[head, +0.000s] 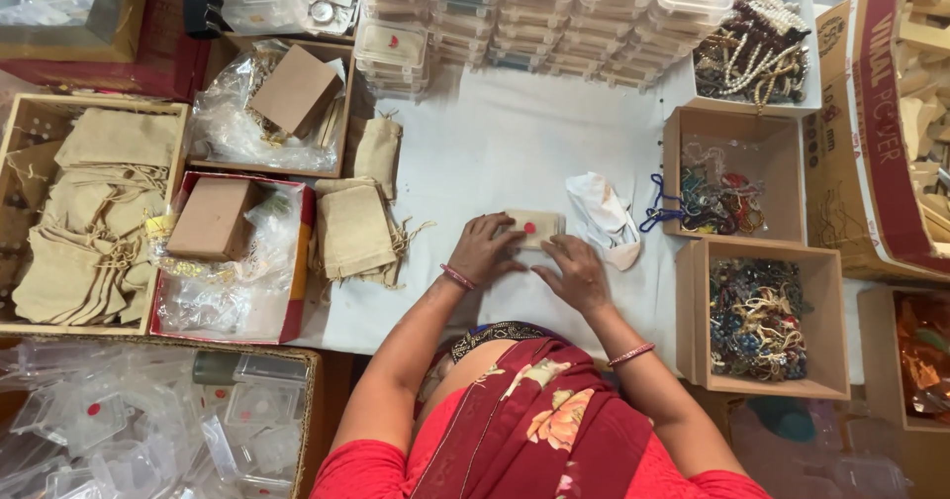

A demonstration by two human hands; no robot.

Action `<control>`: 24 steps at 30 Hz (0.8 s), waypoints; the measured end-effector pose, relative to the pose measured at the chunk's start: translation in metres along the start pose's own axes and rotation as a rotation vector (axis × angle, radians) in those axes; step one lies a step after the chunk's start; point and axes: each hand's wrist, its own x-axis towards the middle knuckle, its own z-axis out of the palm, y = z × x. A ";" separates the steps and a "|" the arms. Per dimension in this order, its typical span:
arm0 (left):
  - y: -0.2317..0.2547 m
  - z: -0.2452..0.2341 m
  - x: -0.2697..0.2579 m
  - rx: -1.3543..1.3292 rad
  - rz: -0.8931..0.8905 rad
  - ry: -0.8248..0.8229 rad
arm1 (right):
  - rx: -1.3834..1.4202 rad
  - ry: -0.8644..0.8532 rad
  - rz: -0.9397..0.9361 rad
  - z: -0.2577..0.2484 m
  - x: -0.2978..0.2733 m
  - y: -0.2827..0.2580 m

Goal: The person cleans a gold-colored beaded necklace with a white cloth, then places it into a small cloth pouch and a plastic container. They repeat the process with a blue beaded necklace, wiping it with the cloth and placing it into a pouch and container.

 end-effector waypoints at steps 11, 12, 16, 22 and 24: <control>-0.016 0.031 -0.002 0.119 -0.015 0.046 | 0.031 0.128 -0.034 0.027 -0.013 0.008; -0.016 0.031 -0.001 0.128 -0.010 0.054 | 0.021 0.129 -0.021 0.030 -0.012 0.010; -0.020 0.039 -0.010 0.137 -0.006 0.073 | -0.047 0.073 0.021 0.025 0.001 -0.003; 0.012 -0.024 -0.041 0.015 -0.189 -0.090 | 0.093 0.010 0.113 0.044 0.039 0.018; 0.011 -0.037 -0.059 0.034 -0.217 -0.093 | 0.214 -0.082 0.225 0.057 0.060 0.033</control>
